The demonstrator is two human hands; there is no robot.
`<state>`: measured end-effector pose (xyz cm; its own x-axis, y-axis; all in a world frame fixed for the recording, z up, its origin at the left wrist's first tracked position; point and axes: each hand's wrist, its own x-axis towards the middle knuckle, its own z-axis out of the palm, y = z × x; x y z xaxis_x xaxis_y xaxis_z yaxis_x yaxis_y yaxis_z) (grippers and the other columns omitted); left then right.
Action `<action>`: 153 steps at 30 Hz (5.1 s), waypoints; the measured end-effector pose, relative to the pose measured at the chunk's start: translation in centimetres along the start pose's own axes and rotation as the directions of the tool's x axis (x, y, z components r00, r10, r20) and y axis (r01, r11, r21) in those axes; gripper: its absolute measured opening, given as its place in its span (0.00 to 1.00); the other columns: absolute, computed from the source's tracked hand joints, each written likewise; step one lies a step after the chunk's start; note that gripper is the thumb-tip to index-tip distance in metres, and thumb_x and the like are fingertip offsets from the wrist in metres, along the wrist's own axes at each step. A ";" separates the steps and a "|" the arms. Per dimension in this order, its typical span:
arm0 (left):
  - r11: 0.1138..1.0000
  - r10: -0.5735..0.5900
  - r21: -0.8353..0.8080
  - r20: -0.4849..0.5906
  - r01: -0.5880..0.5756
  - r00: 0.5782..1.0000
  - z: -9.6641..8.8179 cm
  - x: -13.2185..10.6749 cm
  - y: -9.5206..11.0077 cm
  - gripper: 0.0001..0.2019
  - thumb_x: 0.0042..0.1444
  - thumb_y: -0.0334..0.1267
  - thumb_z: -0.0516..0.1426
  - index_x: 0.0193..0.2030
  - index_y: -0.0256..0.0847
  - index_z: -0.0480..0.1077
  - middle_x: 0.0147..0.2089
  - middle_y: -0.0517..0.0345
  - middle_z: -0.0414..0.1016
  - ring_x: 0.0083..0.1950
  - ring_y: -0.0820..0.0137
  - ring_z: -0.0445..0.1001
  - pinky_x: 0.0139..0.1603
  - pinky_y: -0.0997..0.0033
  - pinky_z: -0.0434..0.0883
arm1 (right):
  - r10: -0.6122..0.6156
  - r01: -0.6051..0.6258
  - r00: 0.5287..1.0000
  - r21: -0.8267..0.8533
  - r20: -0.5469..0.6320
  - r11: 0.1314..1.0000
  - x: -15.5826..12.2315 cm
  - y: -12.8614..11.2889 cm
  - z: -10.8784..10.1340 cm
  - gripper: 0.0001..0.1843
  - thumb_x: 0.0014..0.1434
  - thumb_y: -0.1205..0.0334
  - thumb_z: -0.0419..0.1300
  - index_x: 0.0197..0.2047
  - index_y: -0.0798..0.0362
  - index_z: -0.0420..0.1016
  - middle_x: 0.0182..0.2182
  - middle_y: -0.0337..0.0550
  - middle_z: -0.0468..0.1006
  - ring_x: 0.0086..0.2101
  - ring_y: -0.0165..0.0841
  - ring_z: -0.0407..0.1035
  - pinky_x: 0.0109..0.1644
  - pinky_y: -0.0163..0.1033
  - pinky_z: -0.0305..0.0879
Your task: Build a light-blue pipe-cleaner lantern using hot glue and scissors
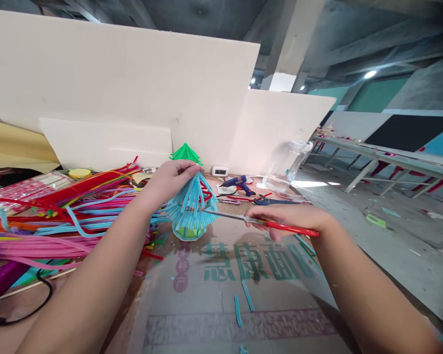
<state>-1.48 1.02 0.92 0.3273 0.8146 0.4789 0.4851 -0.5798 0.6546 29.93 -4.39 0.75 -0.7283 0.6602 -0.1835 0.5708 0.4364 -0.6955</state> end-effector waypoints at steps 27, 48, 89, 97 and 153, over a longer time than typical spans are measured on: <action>0.999 0.023 0.024 -0.040 -0.022 0.999 1.5 -0.5 2.3 0.24 0.60 0.57 0.52 0.46 0.41 0.79 0.47 0.55 0.82 0.46 0.61 0.77 0.44 0.69 0.70 | -0.027 0.011 0.998 -0.237 -0.064 0.972 1.2 0.5 1.1 0.17 0.57 0.53 0.61 0.46 0.55 0.70 0.37 0.41 0.71 0.34 0.32 0.64 0.40 0.36 0.59; 0.998 0.042 0.044 -0.032 -0.041 0.999 1.5 -0.8 2.8 0.23 0.61 0.56 0.51 0.46 0.42 0.79 0.44 0.56 0.82 0.43 0.63 0.77 0.47 0.68 0.69 | -0.046 0.027 0.994 -0.187 -0.097 0.982 1.4 0.1 1.4 0.19 0.57 0.50 0.61 0.45 0.56 0.73 0.36 0.41 0.74 0.35 0.33 0.66 0.41 0.37 0.60; 0.999 0.030 0.042 -0.031 -0.029 0.999 1.5 -0.7 2.9 0.23 0.61 0.56 0.51 0.46 0.41 0.79 0.45 0.55 0.82 0.44 0.61 0.77 0.47 0.67 0.69 | -0.073 0.051 0.994 -0.247 -0.082 0.968 1.4 0.5 1.4 0.19 0.58 0.50 0.61 0.47 0.54 0.70 0.36 0.40 0.70 0.33 0.31 0.62 0.37 0.35 0.58; 0.998 0.036 0.060 -0.027 -0.034 0.999 1.5 -0.8 3.1 0.23 0.61 0.56 0.51 0.45 0.42 0.79 0.43 0.55 0.82 0.43 0.62 0.77 0.46 0.67 0.69 | -0.090 0.072 0.993 -0.209 -0.078 0.975 1.7 -0.1 1.7 0.15 0.58 0.52 0.61 0.42 0.54 0.71 0.33 0.38 0.70 0.32 0.30 0.62 0.37 0.35 0.58; 1.000 -0.010 -0.012 0.175 0.012 0.985 -0.4 -0.3 0.1 0.32 0.56 0.54 0.58 0.65 0.43 0.64 0.64 0.52 0.69 0.61 0.58 0.70 0.61 0.61 0.67 | 0.255 -0.415 0.869 -0.346 -0.423 0.841 2.8 8.7 2.1 0.33 0.55 0.58 0.60 0.64 0.53 0.66 0.59 0.51 0.71 0.54 0.45 0.68 0.56 0.42 0.63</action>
<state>-1.85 0.69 1.01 0.4594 0.8107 0.3629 0.4795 -0.5703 0.6670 32.06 -0.02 -7.27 -0.3272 0.9440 -0.0429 0.9139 0.3046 -0.2683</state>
